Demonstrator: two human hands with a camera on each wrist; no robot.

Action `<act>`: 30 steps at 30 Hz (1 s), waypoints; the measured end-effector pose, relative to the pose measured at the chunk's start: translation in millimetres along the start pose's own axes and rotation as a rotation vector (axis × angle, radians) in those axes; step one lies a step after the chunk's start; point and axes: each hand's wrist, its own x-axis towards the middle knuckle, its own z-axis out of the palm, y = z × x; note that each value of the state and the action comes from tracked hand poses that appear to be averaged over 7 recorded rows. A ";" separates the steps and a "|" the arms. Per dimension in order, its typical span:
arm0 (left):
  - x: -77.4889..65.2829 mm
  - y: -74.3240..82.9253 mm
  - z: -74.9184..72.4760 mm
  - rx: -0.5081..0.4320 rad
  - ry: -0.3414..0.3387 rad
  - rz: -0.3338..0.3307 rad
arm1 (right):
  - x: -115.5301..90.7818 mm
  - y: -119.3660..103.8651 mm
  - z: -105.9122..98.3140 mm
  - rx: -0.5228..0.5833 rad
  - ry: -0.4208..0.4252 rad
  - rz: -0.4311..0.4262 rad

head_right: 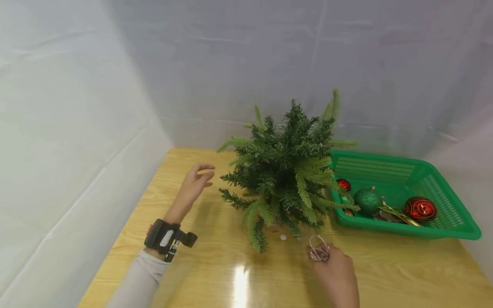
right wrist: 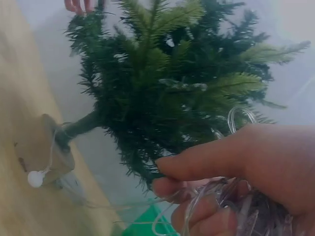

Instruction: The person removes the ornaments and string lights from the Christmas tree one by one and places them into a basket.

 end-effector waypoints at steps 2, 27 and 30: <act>16.9 4.4 -0.6 -0.045 0.009 -0.045 | -1.6 1.9 -2.7 0.002 -0.007 -0.010; 88.3 12.2 28.0 -0.364 -0.315 -0.304 | 7.1 1.5 12.7 0.108 -0.030 -0.077; 81.4 9.1 18.9 -0.334 -0.272 -0.234 | 4.6 3.6 7.9 0.104 -0.038 -0.094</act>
